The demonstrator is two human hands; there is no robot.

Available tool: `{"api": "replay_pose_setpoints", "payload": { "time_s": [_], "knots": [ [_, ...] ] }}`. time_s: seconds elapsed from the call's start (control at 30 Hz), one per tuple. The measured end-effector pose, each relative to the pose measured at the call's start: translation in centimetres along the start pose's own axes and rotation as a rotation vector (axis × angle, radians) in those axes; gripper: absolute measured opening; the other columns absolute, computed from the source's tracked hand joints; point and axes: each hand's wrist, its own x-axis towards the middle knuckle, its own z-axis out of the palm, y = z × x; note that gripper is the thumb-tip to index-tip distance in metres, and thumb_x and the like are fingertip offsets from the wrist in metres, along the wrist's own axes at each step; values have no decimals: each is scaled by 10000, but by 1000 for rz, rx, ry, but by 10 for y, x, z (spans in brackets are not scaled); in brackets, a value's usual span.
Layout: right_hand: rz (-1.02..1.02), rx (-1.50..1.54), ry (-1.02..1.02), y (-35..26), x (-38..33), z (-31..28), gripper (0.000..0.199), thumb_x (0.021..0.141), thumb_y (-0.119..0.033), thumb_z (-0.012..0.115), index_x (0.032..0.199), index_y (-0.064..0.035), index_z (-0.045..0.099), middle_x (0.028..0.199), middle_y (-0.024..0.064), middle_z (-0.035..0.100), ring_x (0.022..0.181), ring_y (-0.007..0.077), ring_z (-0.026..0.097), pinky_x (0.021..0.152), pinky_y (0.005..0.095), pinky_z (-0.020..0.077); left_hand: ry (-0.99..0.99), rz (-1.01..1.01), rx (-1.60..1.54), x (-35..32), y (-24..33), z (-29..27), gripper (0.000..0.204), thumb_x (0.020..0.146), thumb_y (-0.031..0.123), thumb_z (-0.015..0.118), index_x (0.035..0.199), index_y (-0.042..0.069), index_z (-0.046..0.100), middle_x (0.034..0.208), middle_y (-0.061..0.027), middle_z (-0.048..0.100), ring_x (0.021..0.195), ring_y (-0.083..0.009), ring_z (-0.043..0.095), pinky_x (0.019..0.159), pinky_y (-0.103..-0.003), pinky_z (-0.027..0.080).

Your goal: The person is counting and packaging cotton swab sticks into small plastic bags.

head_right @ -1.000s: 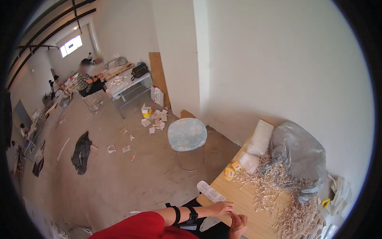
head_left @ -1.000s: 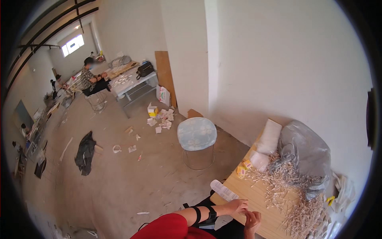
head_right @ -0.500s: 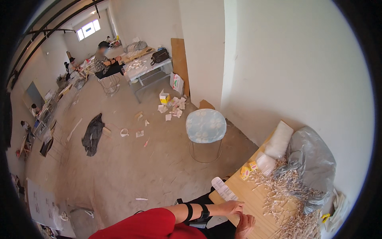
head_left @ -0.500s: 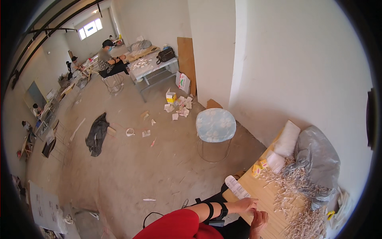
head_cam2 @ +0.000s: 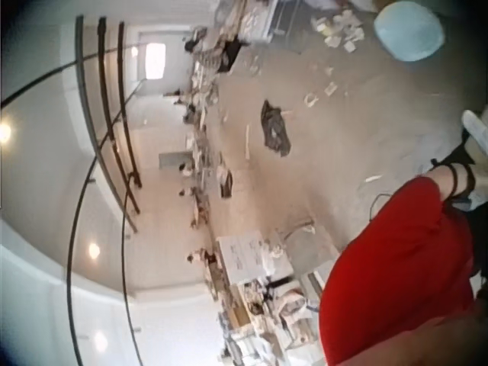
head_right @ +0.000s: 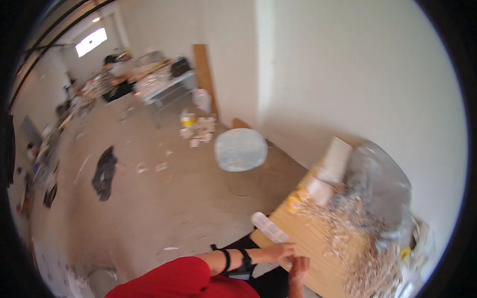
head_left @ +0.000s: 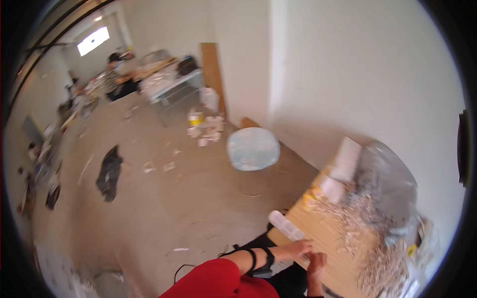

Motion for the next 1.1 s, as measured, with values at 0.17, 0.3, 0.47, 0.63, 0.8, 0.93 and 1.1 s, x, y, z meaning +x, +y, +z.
{"api": "replay_pose_setpoints", "payload": {
  "time_s": [0.17, 0.3, 0.47, 0.63, 0.8, 0.93, 1.1],
  "knots": [
    [39, 24, -41, 17, -14, -11, 212, 736, -104, 631, 940, -98, 690, 832, 90, 612, 809, 289, 617, 689, 399, 519, -112, -14, 202, 0, -4, -1, 184, 822, 107, 673, 1006, 88, 672, 908, -107, 612, 873, -307, 624, 736, -392, 518],
    [467, 58, 182, 14, -8, -24, 99, 925, -169, 599, 965, -83, 626, 891, 88, 619, 742, 249, 641, 598, 363, 524, -22, -379, 48, 12, 48, -48, 365, 847, 69, 654, 1197, 23, 565, 1075, -152, 615, 888, -281, 648, 766, -355, 518],
    [1168, 598, 775, 80, -67, -98, 192, 991, -201, 556, 931, -25, 604, 727, 86, 647, 577, 164, 617, 521, 300, 495, -115, -349, 98, -30, 6, -57, 118, 920, 71, 604, 932, -29, 665, 821, -93, 650, 773, -152, 631, 715, -288, 515],
    [1244, 399, 1268, 196, -114, -173, 278, 1003, -245, 551, 919, 10, 624, 689, 61, 634, 575, 123, 604, 522, 278, 498, -187, -474, 179, -45, 37, -79, 195, 938, 156, 647, 1027, -16, 673, 931, -146, 682, 833, -269, 656, 770, -358, 521],
    [1157, -320, 1056, 325, -153, -294, 334, 980, -358, 541, 809, -74, 582, 662, 28, 576, 599, 155, 573, 556, 324, 458, -109, -548, -51, -30, 37, -52, 139, 905, 87, 630, 974, -30, 660, 809, -148, 658, 748, -238, 670, 695, -334, 518],
    [1129, 640, 1200, 324, -129, -268, 292, 1002, -223, 549, 1172, 14, 557, 1014, 119, 625, 868, 230, 682, 812, 317, 590, -144, -510, 50, 2, 32, -53, 146, 914, 113, 629, 975, -16, 661, 801, -144, 674, 763, -235, 681, 695, -338, 524],
    [1191, 599, 706, 213, -137, -171, 259, 999, -189, 560, 1087, 38, 648, 951, 97, 693, 778, 156, 683, 718, 272, 565, 37, -486, 221, 94, -7, -65, 167, 918, 181, 655, 1008, 43, 680, 825, -114, 672, 742, -203, 653, 658, -348, 497]
  ]
}}
